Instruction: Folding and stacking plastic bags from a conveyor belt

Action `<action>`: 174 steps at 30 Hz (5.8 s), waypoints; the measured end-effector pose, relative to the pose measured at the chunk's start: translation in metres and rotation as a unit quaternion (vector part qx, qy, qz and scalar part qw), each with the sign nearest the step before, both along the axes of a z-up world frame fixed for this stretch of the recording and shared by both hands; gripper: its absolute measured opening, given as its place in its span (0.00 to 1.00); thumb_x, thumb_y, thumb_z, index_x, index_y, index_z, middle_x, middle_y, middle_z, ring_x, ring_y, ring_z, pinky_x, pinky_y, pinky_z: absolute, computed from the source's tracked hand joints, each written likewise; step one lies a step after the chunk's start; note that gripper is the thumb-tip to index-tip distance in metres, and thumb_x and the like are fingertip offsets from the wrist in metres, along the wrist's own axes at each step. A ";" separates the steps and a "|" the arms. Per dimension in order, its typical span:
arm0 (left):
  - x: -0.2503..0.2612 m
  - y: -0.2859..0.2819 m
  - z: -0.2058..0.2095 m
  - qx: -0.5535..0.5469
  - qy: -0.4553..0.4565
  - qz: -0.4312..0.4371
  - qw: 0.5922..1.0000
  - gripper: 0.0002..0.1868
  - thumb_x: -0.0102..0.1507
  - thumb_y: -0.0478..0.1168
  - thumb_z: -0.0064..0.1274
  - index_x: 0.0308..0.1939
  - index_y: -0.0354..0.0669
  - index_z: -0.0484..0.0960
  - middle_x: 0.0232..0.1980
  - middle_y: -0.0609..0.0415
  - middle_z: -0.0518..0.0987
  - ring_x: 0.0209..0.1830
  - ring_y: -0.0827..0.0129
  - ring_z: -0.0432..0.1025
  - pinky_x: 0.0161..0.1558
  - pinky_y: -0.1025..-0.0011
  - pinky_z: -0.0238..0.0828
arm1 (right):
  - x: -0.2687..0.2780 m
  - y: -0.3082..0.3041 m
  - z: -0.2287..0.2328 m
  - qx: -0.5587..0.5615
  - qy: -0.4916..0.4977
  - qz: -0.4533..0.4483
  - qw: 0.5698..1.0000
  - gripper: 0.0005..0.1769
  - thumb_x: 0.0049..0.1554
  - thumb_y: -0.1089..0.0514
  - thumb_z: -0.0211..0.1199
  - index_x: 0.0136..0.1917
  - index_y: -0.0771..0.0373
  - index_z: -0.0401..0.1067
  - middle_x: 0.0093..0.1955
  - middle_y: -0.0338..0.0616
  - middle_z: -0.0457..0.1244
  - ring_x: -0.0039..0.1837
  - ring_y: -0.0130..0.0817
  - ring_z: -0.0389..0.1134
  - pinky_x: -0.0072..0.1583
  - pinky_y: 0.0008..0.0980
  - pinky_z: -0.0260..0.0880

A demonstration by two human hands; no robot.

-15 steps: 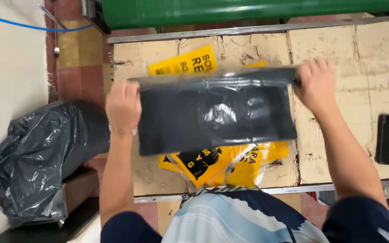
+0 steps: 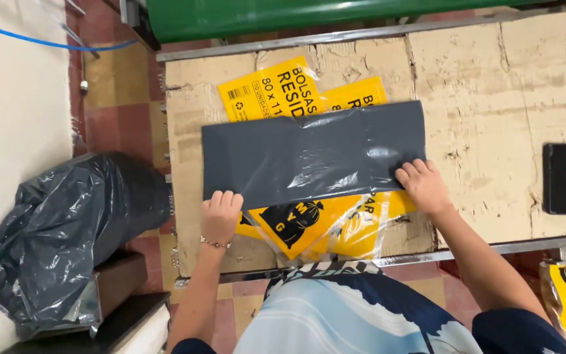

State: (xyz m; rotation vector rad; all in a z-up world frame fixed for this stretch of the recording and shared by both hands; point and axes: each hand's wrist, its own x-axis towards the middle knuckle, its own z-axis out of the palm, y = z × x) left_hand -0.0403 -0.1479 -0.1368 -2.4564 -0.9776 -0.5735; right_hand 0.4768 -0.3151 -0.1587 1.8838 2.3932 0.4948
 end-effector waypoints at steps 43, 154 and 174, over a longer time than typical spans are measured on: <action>0.031 0.039 -0.049 -0.167 0.113 -0.136 0.970 0.36 0.57 0.66 0.55 0.66 0.58 0.71 0.72 0.58 0.68 0.72 0.61 0.63 0.59 0.56 0.73 | -0.182 0.118 -0.009 0.068 0.252 -0.125 0.957 0.36 0.55 0.41 0.53 0.74 0.55 0.67 0.77 0.48 0.59 0.80 0.57 0.53 0.73 0.64 0.52; 0.140 0.045 -0.078 -0.199 -0.005 -0.056 0.978 0.01 0.59 0.38 0.54 0.32 0.50 0.81 0.26 0.56 0.75 0.40 0.56 0.70 0.37 0.57 0.65 | -0.098 -0.105 0.059 0.001 0.821 -0.426 0.380 0.12 0.59 0.58 0.68 0.51 0.66 0.71 0.34 0.54 0.65 0.33 0.41 0.72 0.31 0.38 0.74; 0.174 0.050 -0.040 -0.488 0.053 0.115 0.864 0.36 0.72 0.68 0.20 0.47 0.56 0.84 0.50 0.57 0.77 0.57 0.54 0.64 0.46 0.49 0.71 | -0.100 -0.080 0.087 -0.020 0.803 -0.422 0.420 0.10 0.57 0.61 0.67 0.52 0.64 0.73 0.34 0.52 0.66 0.34 0.40 0.72 0.33 0.38 0.75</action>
